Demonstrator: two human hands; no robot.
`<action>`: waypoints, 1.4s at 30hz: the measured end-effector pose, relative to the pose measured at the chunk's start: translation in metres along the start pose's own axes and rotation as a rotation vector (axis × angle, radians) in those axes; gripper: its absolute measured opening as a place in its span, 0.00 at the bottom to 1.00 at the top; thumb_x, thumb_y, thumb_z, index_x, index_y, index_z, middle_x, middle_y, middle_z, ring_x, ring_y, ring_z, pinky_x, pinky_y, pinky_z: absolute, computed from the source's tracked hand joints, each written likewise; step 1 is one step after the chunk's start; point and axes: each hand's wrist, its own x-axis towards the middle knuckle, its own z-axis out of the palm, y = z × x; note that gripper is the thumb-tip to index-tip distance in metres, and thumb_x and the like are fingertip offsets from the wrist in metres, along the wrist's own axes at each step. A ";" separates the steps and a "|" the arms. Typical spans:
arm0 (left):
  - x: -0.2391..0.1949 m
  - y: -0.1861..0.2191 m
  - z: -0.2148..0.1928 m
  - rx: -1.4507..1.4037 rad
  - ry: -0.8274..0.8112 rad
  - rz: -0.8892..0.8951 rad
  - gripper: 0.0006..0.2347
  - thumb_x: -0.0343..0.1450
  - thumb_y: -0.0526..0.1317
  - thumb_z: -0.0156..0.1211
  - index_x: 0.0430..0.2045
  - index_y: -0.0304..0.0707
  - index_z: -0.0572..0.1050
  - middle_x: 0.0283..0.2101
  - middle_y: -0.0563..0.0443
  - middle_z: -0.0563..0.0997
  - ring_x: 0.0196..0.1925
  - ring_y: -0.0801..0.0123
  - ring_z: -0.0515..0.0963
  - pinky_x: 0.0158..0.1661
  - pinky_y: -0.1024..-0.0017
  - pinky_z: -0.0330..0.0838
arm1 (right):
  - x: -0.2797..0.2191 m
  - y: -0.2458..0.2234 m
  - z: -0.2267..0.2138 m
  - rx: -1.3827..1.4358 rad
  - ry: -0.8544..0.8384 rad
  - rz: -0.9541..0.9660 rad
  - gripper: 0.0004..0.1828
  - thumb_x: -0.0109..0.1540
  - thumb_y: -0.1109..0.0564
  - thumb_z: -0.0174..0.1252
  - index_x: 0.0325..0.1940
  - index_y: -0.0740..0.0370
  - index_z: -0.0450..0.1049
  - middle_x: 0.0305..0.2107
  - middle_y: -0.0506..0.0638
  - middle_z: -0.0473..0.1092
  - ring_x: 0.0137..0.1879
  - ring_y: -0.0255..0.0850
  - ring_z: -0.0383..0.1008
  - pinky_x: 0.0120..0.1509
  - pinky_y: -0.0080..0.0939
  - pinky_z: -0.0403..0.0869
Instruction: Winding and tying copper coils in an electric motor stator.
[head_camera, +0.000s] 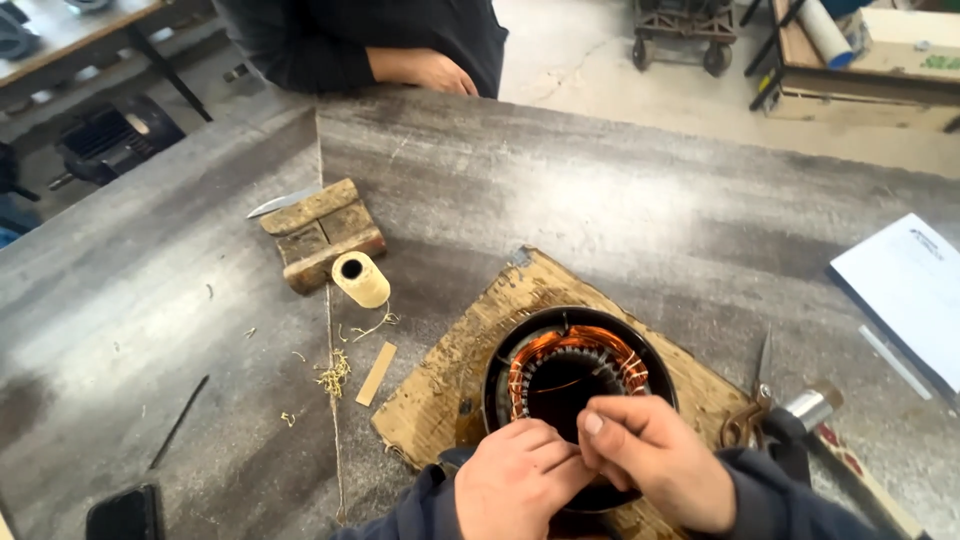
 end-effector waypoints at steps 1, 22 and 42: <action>-0.004 -0.002 0.004 0.069 0.030 0.005 0.09 0.65 0.38 0.59 0.37 0.40 0.79 0.38 0.54 0.80 0.44 0.64 0.79 0.49 0.68 0.74 | 0.001 0.010 -0.003 0.010 0.003 -0.054 0.20 0.70 0.52 0.52 0.27 0.67 0.72 0.17 0.43 0.64 0.24 0.30 0.61 0.28 0.33 0.61; -0.014 -0.035 0.027 0.115 -0.033 0.283 0.11 0.70 0.36 0.57 0.45 0.38 0.79 0.45 0.54 0.83 0.48 0.64 0.83 0.56 0.67 0.78 | 0.016 0.115 -0.067 0.116 -0.262 -0.635 0.45 0.68 0.21 0.42 0.22 0.66 0.67 0.16 0.47 0.63 0.22 0.31 0.58 0.27 0.35 0.53; 0.052 -0.029 -0.013 -0.740 -0.501 -0.290 0.13 0.78 0.47 0.56 0.36 0.33 0.78 0.32 0.45 0.79 0.38 0.58 0.81 0.40 0.66 0.72 | -0.012 -0.016 -0.035 -0.516 0.100 -0.406 0.15 0.59 0.53 0.67 0.22 0.66 0.79 0.12 0.50 0.72 0.21 0.33 0.74 0.25 0.39 0.67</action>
